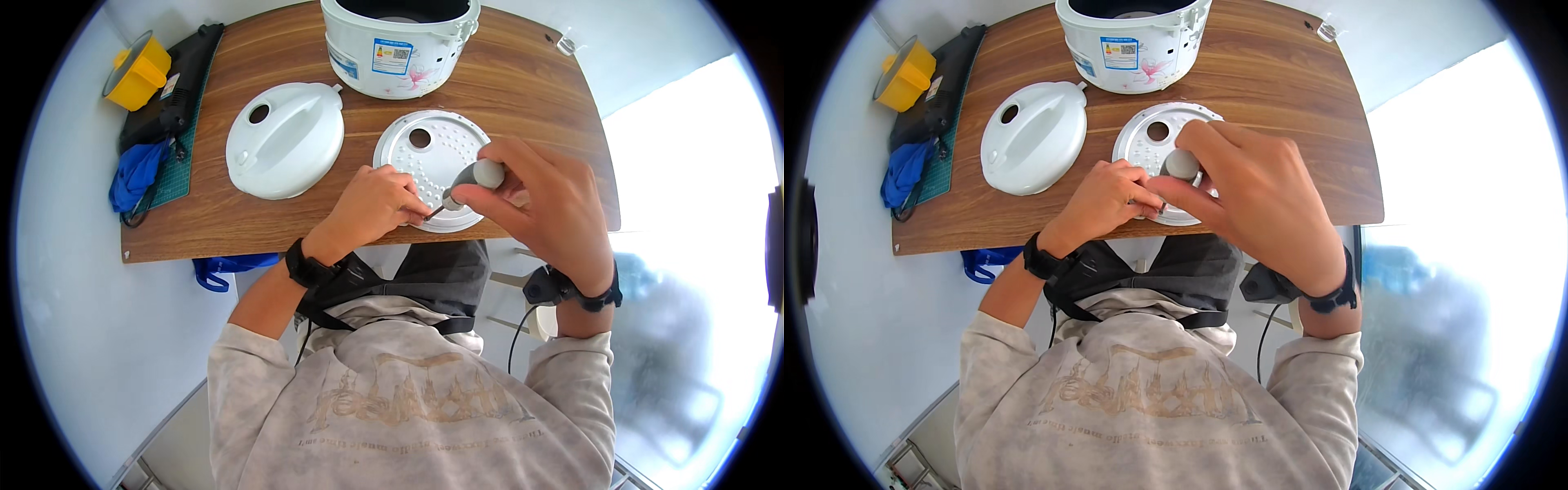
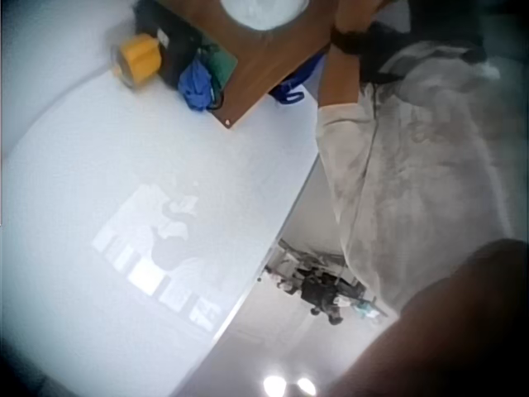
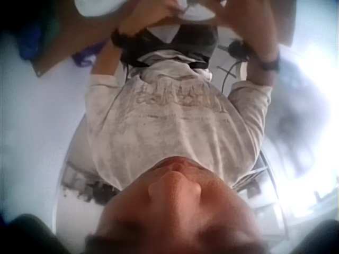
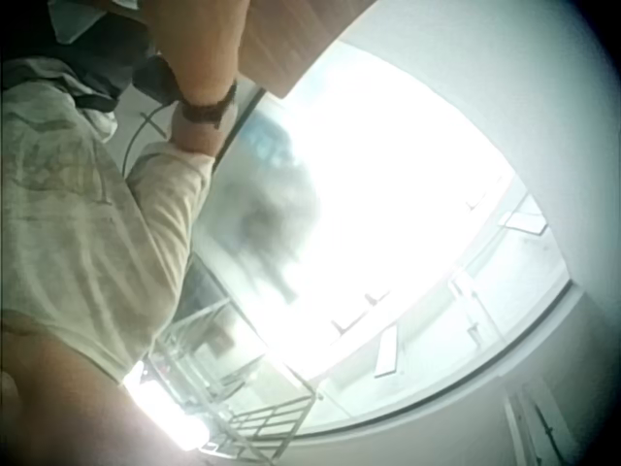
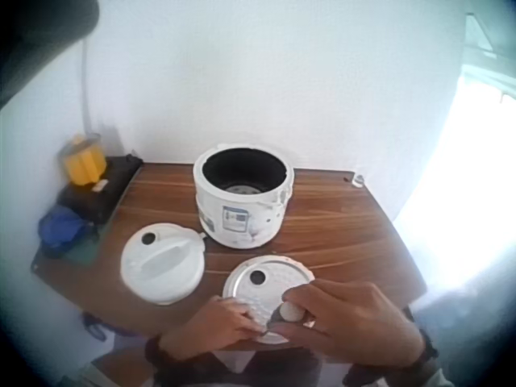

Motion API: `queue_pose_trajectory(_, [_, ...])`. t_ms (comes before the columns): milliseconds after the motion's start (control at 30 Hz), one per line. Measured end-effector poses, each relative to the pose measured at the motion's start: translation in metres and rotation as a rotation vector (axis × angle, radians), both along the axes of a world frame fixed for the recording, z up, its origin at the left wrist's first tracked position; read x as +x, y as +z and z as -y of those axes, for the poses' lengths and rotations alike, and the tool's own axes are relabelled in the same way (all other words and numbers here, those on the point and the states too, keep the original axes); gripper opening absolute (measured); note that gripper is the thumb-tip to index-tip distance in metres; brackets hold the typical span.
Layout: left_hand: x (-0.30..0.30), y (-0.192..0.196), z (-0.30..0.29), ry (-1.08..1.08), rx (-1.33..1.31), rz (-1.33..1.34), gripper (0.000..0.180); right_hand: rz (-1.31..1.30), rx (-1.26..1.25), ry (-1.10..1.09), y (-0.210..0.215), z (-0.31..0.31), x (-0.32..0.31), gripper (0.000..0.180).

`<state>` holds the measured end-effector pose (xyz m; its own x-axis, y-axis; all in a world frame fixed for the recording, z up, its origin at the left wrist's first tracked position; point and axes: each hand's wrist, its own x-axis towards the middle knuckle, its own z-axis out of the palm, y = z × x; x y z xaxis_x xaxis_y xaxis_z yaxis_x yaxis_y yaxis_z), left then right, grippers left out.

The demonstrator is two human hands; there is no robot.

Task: The person disassembles a white rice cooker by removing the lid, then using a screwdriver to detach screws from the inner lid and steam vent. The person removes the inner lid, steam vent, and a small plastic cap, placing them on the table.

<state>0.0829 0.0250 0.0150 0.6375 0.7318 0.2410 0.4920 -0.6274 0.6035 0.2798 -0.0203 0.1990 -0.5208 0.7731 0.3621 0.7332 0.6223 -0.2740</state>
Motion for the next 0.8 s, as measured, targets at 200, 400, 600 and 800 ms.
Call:
queue_pose_trajectory(200, [0.001, -0.002, -0.002, -0.022, 0.006, 0.045, 0.014, 0.164, 0.287, -0.070, -0.012, -0.006, -0.006, 0.037])
queue_pose_trajectory(400, [0.000, -0.006, -0.004, -0.022, -0.045, 0.089, 0.011, 0.140, 0.336, -0.070, -0.024, -0.011, -0.011, 0.023])
queue_pose_trajectory(600, [-0.002, 0.005, 0.000, 0.039, -0.014, 0.044, 0.012, -0.067, 0.112, 0.103, -0.023, -0.004, -0.017, 0.035])
queue_pose_trajectory(800, [0.000, -0.005, -0.004, -0.020, -0.064, 0.116, 0.012, -0.030, -0.013, 0.145, -0.006, -0.001, -0.008, 0.037])
